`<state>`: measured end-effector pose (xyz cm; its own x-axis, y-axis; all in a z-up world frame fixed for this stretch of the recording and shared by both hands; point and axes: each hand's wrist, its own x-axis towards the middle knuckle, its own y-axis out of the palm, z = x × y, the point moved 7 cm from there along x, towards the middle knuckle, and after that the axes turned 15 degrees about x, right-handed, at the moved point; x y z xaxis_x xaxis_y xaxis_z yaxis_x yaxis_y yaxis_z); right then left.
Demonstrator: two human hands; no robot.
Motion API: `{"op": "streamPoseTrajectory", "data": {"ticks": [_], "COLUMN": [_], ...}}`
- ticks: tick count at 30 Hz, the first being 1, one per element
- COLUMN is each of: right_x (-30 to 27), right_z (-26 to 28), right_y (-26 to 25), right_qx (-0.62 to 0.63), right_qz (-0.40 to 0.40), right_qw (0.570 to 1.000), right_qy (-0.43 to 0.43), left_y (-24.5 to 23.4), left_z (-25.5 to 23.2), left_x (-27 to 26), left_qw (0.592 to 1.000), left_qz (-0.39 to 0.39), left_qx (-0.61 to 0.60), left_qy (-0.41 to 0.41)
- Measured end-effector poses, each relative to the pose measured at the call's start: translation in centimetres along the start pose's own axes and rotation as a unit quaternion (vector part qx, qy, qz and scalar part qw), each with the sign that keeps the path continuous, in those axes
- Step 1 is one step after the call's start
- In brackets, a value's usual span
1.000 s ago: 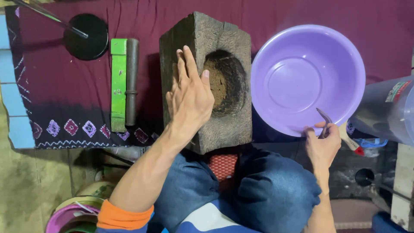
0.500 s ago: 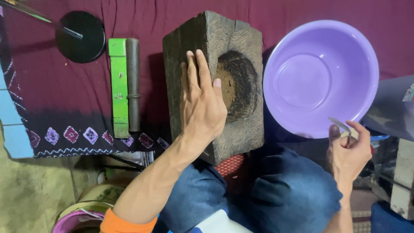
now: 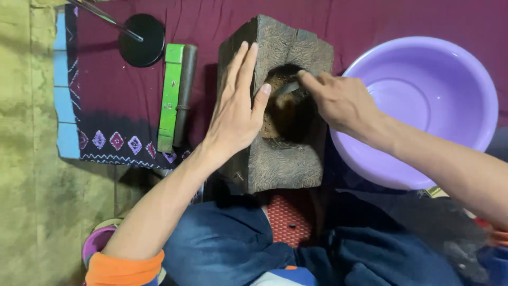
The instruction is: Grinding brown powder in a wooden mortar using a pestle and cleaning with a brush.
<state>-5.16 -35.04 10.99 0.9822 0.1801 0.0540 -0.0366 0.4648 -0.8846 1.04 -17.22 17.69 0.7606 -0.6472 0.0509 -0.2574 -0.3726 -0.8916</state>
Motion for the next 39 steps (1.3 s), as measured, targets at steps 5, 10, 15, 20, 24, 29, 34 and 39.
{"op": "streamPoseTrajectory", "data": {"ticks": [5,10,15,20,24,29,34,39], "right_x": [1.9,3.4,3.2,2.1,0.2,-0.3,2.4,1.0], "right_z": [1.5,1.2,1.7,0.9,-0.7,0.9,3.0,1.3], "right_y": [2.1,3.4,3.4,4.2,6.0,3.5,2.9,4.7], "right_qx": [-0.131,-0.259,-0.296,-0.33,-0.318,-0.245,-0.346,-0.393], "right_qz": [-0.084,-0.185,-0.215,-0.234,-0.114,-0.084,-0.234,-0.194], "right_qw": [0.978,0.938,0.92,0.911,0.941,0.966,0.906,0.897], "right_qy": [-0.14,-0.135,-0.14,-0.08,-0.018,-0.001,-0.071,-0.058], "left_y": [0.2,1.4,0.9,0.7,0.8,0.3,0.1,1.4], "left_z": [-2.4,-1.8,-2.1,-2.4,-2.1,-2.0,-1.3,1.3], "left_x": [3.1,4.5,4.5,4.6,4.3,4.1,3.6,3.2], "left_qw": [0.987,0.986,0.979,0.978,0.977,0.973,0.969,0.973], "left_qz": [0.008,-0.085,-0.105,-0.101,-0.114,-0.134,-0.17,-0.177], "left_qx": [0.106,-0.004,-0.084,-0.103,-0.11,-0.13,-0.139,-0.146], "left_qy": [0.118,0.145,0.153,0.148,0.145,0.138,0.111,0.033]}}
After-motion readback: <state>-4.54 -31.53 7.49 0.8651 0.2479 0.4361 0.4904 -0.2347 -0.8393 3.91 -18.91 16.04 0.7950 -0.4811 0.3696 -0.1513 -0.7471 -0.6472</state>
